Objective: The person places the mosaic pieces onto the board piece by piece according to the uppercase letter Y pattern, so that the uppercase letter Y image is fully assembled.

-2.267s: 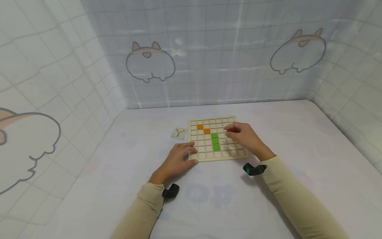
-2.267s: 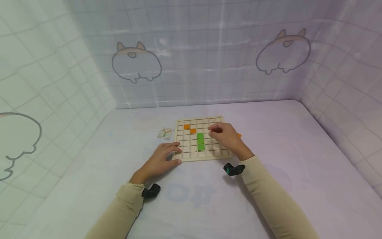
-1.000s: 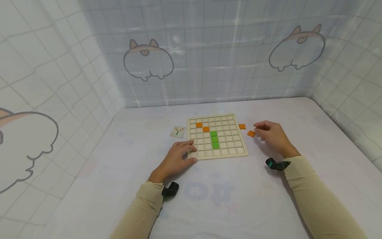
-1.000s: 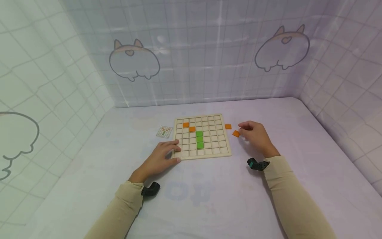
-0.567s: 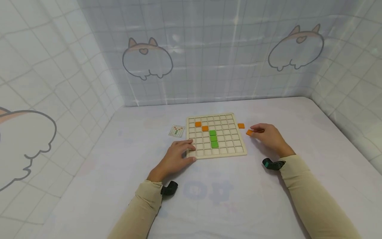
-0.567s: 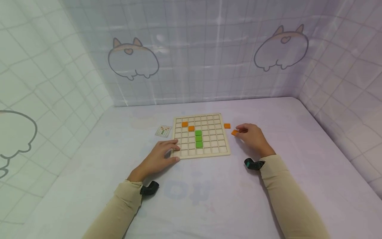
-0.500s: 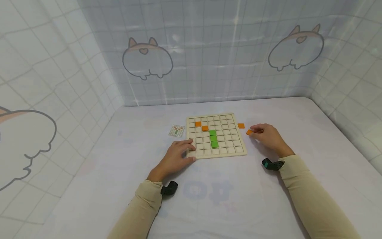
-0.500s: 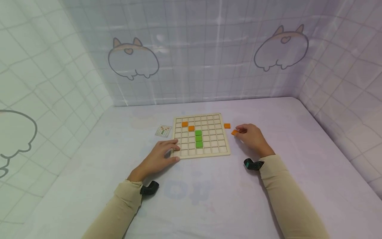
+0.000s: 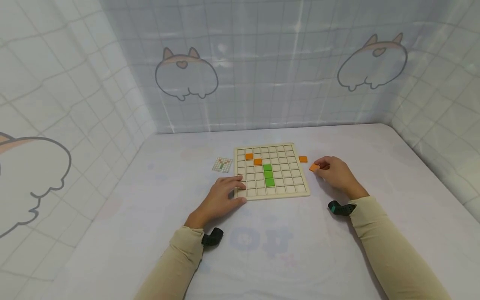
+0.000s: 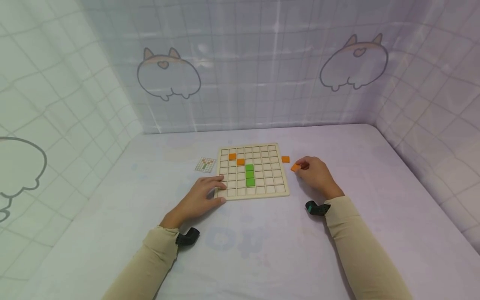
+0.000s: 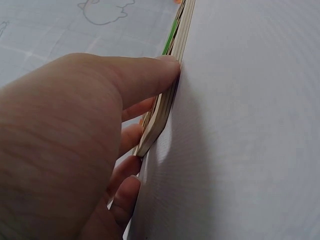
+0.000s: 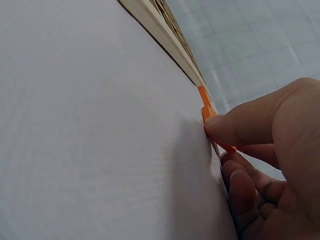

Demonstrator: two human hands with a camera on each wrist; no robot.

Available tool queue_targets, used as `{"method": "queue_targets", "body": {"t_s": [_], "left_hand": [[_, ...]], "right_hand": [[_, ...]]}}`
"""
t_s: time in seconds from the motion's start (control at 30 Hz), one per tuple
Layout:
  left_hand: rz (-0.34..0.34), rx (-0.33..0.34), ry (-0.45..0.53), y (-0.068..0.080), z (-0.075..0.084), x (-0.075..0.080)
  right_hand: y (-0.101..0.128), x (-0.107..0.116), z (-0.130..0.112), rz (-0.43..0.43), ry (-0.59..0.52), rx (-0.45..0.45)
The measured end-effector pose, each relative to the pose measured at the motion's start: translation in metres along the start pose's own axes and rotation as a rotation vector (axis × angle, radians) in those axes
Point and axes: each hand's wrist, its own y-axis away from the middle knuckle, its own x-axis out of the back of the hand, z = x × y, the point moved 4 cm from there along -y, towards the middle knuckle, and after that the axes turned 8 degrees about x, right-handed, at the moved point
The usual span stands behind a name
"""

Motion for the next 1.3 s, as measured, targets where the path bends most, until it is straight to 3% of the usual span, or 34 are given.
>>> {"method": "queue_targets", "body": {"t_s": [0.77,1.3], "left_hand": [[-0.008,-0.003,0.001,0.0006,-0.0012,-0.0011],[-0.001,-0.011,0.006,0.0015,0.0018,0.0006]], "right_hand": [[0.0017,-0.0002,0.0025,0.057,0.007,0.054],[0.0024,0.0009,0.0035,0.02,-0.02,0.028]]}}
